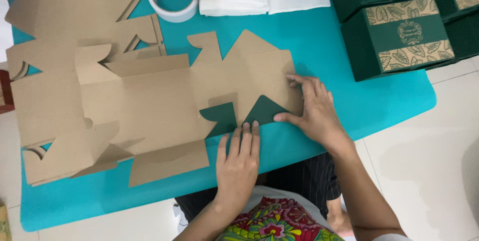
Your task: The person assembles a green cardboard box by folding its pre-cut flaps and tucking them into place. They then place a white tissue paper inside the box and close the lid. The person repeats this process with a second box, folding the cardboard and securing the flaps to form the box structure.
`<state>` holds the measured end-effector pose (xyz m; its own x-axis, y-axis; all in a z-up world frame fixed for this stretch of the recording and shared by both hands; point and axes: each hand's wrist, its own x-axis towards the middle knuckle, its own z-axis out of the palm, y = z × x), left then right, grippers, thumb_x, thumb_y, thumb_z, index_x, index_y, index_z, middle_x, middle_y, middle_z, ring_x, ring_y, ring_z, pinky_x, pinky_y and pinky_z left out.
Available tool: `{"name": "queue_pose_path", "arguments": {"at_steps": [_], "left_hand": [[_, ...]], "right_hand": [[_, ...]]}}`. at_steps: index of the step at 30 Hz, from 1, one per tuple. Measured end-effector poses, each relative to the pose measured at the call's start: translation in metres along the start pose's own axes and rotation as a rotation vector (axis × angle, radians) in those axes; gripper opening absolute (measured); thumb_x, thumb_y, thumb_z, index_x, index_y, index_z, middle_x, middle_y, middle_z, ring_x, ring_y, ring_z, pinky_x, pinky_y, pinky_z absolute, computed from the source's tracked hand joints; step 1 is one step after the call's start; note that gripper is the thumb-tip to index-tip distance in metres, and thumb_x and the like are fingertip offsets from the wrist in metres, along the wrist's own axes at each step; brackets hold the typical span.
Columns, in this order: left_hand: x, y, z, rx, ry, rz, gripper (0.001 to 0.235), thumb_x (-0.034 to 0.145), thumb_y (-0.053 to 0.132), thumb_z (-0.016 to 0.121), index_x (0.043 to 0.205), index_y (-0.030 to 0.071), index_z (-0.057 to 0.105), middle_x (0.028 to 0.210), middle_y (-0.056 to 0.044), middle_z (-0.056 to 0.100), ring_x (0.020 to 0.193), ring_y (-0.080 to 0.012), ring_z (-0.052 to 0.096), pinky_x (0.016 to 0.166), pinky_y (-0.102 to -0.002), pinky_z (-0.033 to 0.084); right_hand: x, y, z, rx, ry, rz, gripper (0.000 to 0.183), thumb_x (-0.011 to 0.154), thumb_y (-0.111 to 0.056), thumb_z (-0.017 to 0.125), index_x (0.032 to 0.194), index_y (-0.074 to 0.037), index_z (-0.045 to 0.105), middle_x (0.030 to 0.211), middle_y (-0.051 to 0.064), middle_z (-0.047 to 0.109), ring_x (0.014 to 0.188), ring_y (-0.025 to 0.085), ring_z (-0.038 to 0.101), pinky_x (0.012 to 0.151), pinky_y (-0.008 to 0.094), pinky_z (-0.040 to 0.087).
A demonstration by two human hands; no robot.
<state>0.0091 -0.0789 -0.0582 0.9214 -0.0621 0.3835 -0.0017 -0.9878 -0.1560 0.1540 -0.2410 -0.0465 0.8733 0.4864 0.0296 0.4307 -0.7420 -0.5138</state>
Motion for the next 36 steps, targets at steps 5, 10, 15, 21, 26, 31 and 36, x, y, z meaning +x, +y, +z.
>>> {"name": "queue_pose_path", "arguments": {"at_steps": [5,10,15,21,26,31,36], "left_hand": [[0.002,-0.006,-0.001,-0.037,-0.004,0.014,0.035,0.098,0.014,0.047,0.129,0.013,0.063,0.119,-0.003,0.062,0.109,-0.0172,0.058,0.098,-0.037,0.044],[0.006,-0.013,0.001,-0.176,0.039,0.041,0.031,0.095,0.014,0.053,0.123,0.010,0.063,0.110,-0.006,0.061,0.100,-0.0205,0.058,0.088,-0.038,0.046],[0.003,-0.014,0.011,-0.216,0.022,0.066,0.042,0.088,0.019,0.050,0.127,0.008,0.062,0.113,-0.006,0.060,0.100,-0.0227,0.056,0.091,-0.040,0.044],[0.002,-0.015,0.013,-0.280,0.055,0.073,0.040,0.089,0.018,0.051,0.125,0.007,0.063,0.112,-0.007,0.060,0.101,-0.0246,0.056,0.084,-0.039,0.045],[0.001,-0.018,0.014,-0.340,0.082,0.056,0.038,0.088,0.017,0.054,0.123,0.007,0.064,0.110,-0.007,0.061,0.103,-0.0247,0.056,0.083,-0.039,0.045],[-0.001,-0.018,0.019,-0.341,0.045,0.084,0.039,0.090,0.012,0.054,0.127,0.005,0.062,0.113,-0.009,0.059,0.105,-0.0261,0.055,0.083,-0.040,0.045],[-0.001,-0.019,0.017,-0.361,0.059,0.073,0.036,0.091,0.010,0.055,0.126,0.005,0.063,0.112,-0.009,0.060,0.105,-0.0256,0.055,0.083,-0.040,0.046]], "right_hand": [[0.008,0.015,-0.018,0.020,-0.109,-0.064,0.092,0.071,-0.051,0.076,0.148,-0.018,0.037,0.128,0.006,0.051,0.125,0.029,0.046,0.092,0.049,0.040],[0.015,0.016,-0.029,-0.137,-0.152,0.003,0.103,0.064,-0.051,0.081,0.152,-0.018,0.037,0.125,0.009,0.048,0.118,0.031,0.052,0.092,0.047,0.042],[0.063,-0.008,-0.042,0.093,-0.140,-0.167,0.060,0.082,-0.041,0.072,0.133,-0.017,0.054,0.124,0.009,0.053,0.115,0.027,0.051,0.094,0.042,0.044],[0.150,-0.051,0.006,0.071,-0.215,-0.472,0.069,0.083,-0.045,0.074,0.136,-0.009,0.047,0.130,0.015,0.047,0.125,0.033,0.046,0.101,0.043,0.040],[0.196,-0.071,0.038,-0.086,-0.261,-0.518,0.112,0.057,-0.054,0.091,0.143,-0.006,0.038,0.138,0.019,0.042,0.132,0.037,0.040,0.107,0.045,0.034],[0.208,-0.083,0.043,-0.219,-0.418,-0.371,0.104,0.047,-0.049,0.098,0.126,-0.010,0.043,0.126,0.013,0.045,0.119,0.031,0.041,0.094,0.041,0.043],[0.216,-0.082,0.050,-0.187,-0.494,-0.314,0.097,0.047,-0.047,0.097,0.121,-0.012,0.046,0.124,0.010,0.048,0.119,0.029,0.041,0.093,0.038,0.040]]}}
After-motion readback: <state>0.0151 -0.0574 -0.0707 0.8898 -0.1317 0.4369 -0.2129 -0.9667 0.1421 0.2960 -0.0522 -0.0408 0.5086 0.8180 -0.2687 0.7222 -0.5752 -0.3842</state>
